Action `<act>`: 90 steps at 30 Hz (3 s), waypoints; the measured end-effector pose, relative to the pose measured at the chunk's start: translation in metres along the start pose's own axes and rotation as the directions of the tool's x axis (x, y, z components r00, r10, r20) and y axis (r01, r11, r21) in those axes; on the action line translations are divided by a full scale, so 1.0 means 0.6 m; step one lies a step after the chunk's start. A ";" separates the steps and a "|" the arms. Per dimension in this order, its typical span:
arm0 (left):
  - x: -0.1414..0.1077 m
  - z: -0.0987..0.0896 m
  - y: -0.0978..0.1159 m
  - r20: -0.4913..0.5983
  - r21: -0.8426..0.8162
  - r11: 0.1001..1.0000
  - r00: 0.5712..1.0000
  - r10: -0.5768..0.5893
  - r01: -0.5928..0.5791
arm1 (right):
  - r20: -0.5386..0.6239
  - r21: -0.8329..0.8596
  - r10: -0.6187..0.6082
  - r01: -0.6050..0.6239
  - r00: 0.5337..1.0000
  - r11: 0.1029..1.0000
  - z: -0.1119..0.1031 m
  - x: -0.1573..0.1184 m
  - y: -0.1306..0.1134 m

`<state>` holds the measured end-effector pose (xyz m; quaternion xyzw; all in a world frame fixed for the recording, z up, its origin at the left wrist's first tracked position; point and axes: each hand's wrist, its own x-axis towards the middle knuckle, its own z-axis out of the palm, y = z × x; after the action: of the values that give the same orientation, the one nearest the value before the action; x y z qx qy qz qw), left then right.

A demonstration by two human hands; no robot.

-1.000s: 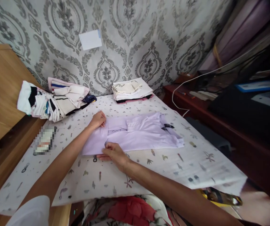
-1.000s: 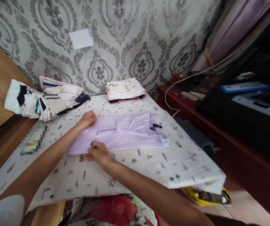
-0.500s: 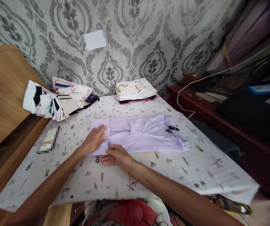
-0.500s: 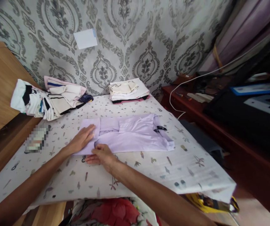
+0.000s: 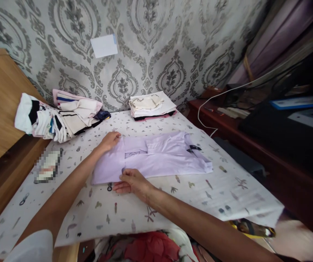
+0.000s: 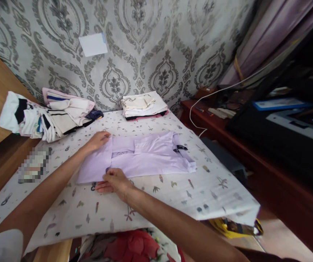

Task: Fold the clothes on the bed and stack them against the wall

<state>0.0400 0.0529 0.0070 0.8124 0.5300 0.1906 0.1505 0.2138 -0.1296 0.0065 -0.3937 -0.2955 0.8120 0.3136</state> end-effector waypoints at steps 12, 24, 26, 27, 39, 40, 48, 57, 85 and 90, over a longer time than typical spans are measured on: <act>0.029 0.018 -0.009 -0.050 -0.037 0.999 0.999 -0.008 0.006 | -0.041 -0.136 -0.033 0.027 0.999 0.990 -0.022 0.004 -0.005; -0.112 -0.002 0.045 -0.021 0.198 0.977 0.997 0.078 -0.072 | -0.089 -0.500 -0.306 0.223 0.948 0.837 -0.041 -0.024 -0.031; -0.161 0.010 0.055 0.016 0.255 0.965 0.999 0.049 -0.051 | -0.060 -0.576 -0.453 0.340 0.889 0.744 -0.039 -0.023 -0.039; -0.180 0.018 0.058 0.034 0.283 0.959 0.999 0.027 -0.035 | -0.033 -0.584 -0.491 0.382 0.870 0.716 -0.036 -0.019 -0.041; -0.197 -0.023 -0.020 -0.244 -0.192 0.923 0.894 -0.375 0.335 | -0.146 -0.414 -0.485 0.392 0.862 0.822 -0.027 0.101 -0.014; -0.197 -0.030 -0.019 -0.225 -0.220 0.917 0.897 -0.380 0.333 | -0.136 -0.436 -0.476 0.379 0.869 0.816 -0.030 0.108 -0.025; -0.181 -0.032 0.075 -0.042 0.036 0.999 0.999 0.026 -0.025 | -0.108 -0.941 -0.593 0.110 0.798 0.319 -0.059 0.199 -0.183; -0.032 -0.009 0.060 -0.039 0.157 0.972 0.984 -0.171 0.176 | -0.022 -0.958 -0.558 0.142 0.830 0.250 -0.070 0.242 -0.199; -0.046 -0.012 0.027 0.043 -0.439 0.830 0.931 -0.363 0.344 | -0.055 -0.576 -0.411 0.307 0.910 0.757 -0.077 0.230 -0.186; -0.048 -0.013 0.045 -0.038 -0.281 0.915 0.949 -0.312 0.290 | -0.102 -0.568 -0.381 0.261 0.919 0.781 -0.063 0.233 -0.183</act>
<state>0.0480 0.0163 0.0215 0.6842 0.6232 0.2692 0.2665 0.2066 0.0521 0.0034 -0.4938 -0.5412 0.5820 0.3530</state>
